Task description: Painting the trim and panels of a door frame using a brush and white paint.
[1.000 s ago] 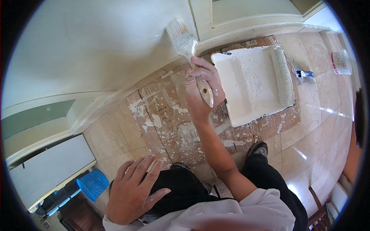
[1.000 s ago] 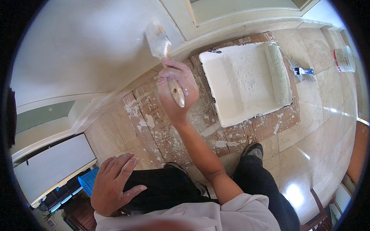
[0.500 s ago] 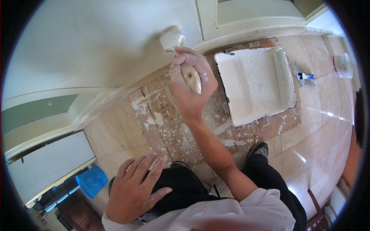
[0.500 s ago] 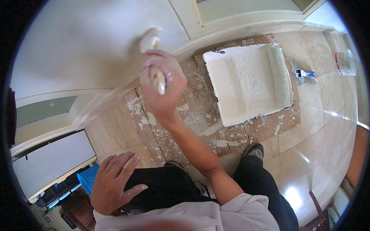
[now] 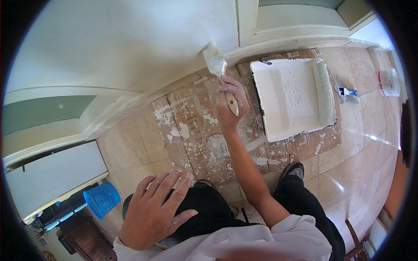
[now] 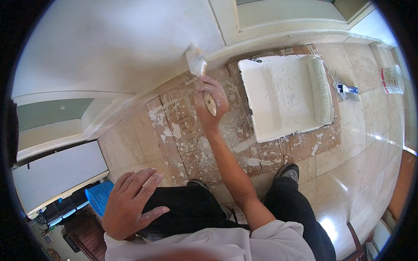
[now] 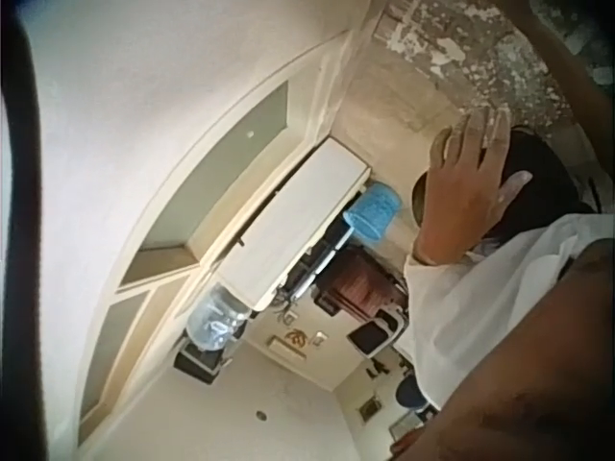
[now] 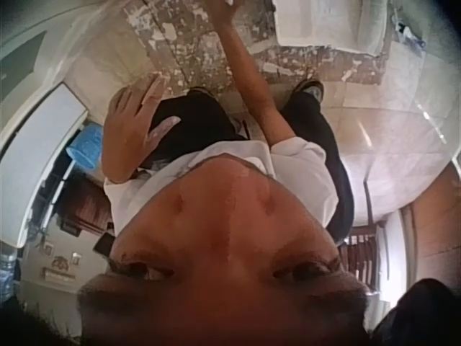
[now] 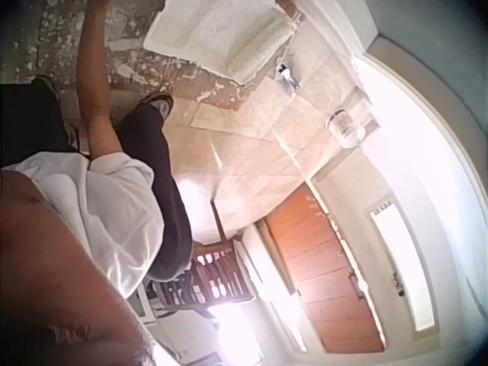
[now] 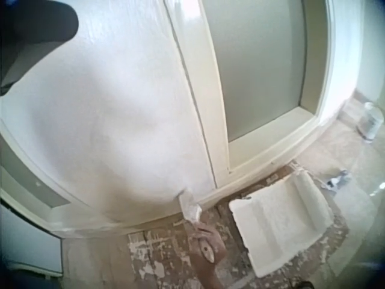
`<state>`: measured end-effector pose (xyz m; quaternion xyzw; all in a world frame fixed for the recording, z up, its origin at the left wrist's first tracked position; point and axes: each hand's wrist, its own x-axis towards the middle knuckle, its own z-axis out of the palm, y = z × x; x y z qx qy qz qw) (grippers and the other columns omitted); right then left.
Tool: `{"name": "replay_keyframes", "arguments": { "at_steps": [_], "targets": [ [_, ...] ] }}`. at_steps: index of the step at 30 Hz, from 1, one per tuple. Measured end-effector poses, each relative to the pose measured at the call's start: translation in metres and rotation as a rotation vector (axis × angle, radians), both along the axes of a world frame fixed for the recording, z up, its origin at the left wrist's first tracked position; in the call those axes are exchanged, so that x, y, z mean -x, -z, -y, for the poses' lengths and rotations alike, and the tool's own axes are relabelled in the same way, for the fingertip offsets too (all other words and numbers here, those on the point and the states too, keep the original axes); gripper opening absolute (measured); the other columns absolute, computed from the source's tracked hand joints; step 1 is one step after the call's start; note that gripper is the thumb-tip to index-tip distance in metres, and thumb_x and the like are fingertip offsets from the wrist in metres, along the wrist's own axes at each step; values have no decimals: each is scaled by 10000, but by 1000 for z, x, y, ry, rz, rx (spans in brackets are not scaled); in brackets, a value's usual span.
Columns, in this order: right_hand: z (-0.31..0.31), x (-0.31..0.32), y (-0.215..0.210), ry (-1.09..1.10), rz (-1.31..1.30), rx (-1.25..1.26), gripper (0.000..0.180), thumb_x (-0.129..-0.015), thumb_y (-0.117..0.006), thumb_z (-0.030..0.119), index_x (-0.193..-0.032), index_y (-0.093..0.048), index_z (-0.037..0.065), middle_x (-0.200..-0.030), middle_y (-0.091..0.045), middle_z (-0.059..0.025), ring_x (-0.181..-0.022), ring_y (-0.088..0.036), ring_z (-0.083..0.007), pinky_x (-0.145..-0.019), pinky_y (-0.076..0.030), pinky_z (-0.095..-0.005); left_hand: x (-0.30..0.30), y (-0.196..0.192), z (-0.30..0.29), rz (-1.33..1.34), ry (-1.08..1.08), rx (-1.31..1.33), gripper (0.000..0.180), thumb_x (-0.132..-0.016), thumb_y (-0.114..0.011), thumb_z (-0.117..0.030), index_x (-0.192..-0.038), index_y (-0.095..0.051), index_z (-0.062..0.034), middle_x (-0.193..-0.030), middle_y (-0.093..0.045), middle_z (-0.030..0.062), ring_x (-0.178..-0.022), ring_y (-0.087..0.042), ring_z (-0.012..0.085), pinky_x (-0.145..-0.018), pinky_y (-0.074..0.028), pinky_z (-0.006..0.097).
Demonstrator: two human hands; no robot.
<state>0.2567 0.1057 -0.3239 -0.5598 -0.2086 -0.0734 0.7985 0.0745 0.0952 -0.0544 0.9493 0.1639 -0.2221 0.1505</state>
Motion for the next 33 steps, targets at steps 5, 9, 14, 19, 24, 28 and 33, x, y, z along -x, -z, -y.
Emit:
{"name": "replay_keyframes", "arguments": {
  "at_steps": [5, 9, 14, 19, 24, 28, 33],
  "targets": [
    [4, 6, 0, 78, -102, 74, 119, -742, -629, -97, -811, -630, -1, -1007, -694, -147, -971, -662, -256, -860, -512, -357, 5, -4, 3, 5, 2, -11, 652, -812, -707, -475, -1278, -561, -43, -1297, -567, 164, -1181, -548, 340, -1028, -404, 481],
    [-6, -2, 0, 127, -104, 113, 122, -748, -615, -101, -817, -632, -1, -1003, -692, -155, -964, -662, -259, -861, -510, -360, 10, -7, 6, 17, -7, -15, 657, -808, -712, -472, -1282, -557, -44, -1302, -566, 162, -1188, -545, 339, -1029, -402, 480],
    [-17, -18, 4, 153, -106, 26, 101, -760, -625, -80, -829, -631, -6, -982, -694, -153, -959, -664, -252, -869, -504, -356, 16, -10, 10, 25, -3, -19, 665, -806, -712, -472, -1293, -551, -50, -1305, -565, 158, -1188, -544, 340, -1029, -402, 479],
    [-34, -7, -37, 88, -16, -47, 90, -760, -637, -67, -827, -635, -7, -979, -691, -164, -961, -664, -251, -861, -504, -347, 17, -12, 10, 17, 11, -21, 631, -879, -636, -454, -1381, -487, -102, -1310, -551, 128, -1181, -551, 286, -1021, -406, 454],
    [-24, 28, -85, -98, 35, -124, 99, -779, -674, -77, -810, -630, 5, -985, -692, -168, -966, -665, -232, -837, -533, -339, 19, -13, 10, 20, 14, -33, 626, -876, -641, -443, -1374, -490, -96, -1307, -551, 121, -1171, -554, 282, -1017, -405, 455],
    [-15, 26, -86, -114, 89, -146, 107, -736, -669, -84, -802, -640, -5, -1004, -694, -153, -943, -675, -264, -823, -526, -347, 18, -15, 11, 14, 12, -32, 625, -875, -642, -440, -1373, -490, -94, -1308, -550, 118, -1169, -555, 280, -1016, -405, 455],
    [-21, 14, -46, -77, 90, -157, 121, -738, -665, -88, -810, -645, 7, -1022, -694, -151, -971, -671, -264, -835, -525, -353, 21, -14, 14, 28, -4, -29, 642, -834, -684, -450, -1327, -522, -72, -1299, -558, 140, -1168, -552, 316, -1018, -406, 468]
  ]
}}
